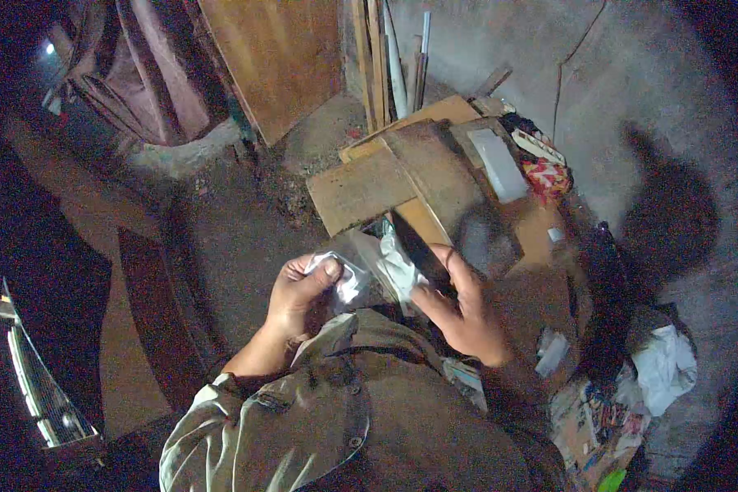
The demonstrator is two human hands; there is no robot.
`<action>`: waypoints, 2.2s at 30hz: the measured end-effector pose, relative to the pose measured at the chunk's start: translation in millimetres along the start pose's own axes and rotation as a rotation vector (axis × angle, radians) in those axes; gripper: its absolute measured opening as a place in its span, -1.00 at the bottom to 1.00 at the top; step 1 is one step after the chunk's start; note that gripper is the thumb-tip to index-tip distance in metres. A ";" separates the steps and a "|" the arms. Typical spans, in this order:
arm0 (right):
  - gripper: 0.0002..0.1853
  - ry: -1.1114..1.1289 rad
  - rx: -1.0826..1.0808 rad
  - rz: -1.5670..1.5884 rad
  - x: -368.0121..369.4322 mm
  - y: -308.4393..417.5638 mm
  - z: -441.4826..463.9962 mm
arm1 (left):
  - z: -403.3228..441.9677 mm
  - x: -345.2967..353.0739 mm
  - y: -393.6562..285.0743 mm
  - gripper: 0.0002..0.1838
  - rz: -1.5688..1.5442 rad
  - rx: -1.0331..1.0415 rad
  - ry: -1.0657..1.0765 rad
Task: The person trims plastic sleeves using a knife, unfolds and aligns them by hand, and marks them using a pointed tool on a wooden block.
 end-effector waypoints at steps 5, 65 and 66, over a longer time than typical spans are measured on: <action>-0.57 0.075 0.033 -0.248 -4.0 11.9 -14.4 | 1.1 2.1 -20.9 -0.88 0.038 0.073 -0.041; -0.75 -0.057 0.512 0.605 -91.0 -183.9 -36.8 | 19.7 79.8 203.3 -0.86 0.551 -0.041 0.184; -0.74 -0.144 0.522 0.627 -94.9 -190.1 -36.3 | 21.4 76.2 210.5 -0.86 0.543 -0.048 0.183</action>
Point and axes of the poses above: each hand's wrist, its own z-axis towards the middle knuckle, its own x-axis out of the palm, y = z × x, the point moved 2 cm from there along z, towards the middle knuckle, and after that the axes turned 10 degrees about x, right-handed, at the moved point
